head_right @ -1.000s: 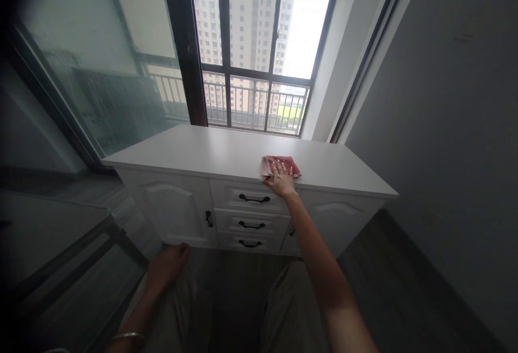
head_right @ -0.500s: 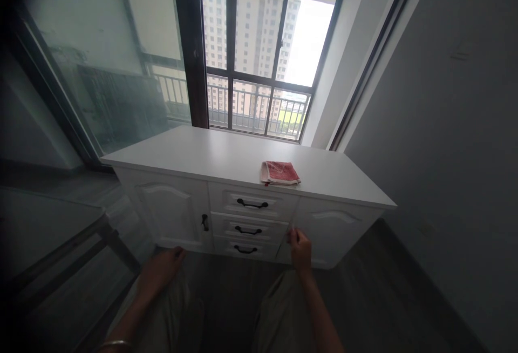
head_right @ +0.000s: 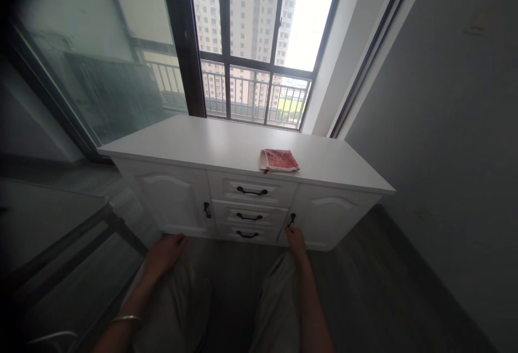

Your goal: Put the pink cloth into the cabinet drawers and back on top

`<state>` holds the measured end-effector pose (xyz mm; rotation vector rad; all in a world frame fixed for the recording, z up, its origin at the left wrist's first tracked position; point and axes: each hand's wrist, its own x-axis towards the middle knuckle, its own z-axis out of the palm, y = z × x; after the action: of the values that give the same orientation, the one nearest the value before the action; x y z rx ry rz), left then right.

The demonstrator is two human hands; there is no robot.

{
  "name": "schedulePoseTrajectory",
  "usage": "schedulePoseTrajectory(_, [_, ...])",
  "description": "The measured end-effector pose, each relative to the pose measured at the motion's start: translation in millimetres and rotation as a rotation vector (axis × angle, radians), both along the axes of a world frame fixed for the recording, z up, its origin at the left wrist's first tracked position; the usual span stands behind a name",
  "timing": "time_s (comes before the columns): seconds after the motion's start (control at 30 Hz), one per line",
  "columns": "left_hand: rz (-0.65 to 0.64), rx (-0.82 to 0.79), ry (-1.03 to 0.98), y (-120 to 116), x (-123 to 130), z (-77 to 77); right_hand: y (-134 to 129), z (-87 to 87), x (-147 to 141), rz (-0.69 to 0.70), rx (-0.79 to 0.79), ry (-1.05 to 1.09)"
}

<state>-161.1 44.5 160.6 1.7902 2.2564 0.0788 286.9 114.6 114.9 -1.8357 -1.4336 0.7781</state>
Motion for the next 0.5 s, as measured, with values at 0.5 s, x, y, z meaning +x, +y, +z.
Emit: schedulePoseTrajectory(0.5, [-0.011, -0.028, 0.054, -1.3, -0.5, 3.3, -5.1, 13.3, -7.1, 0.046, -0.092, 0.017])
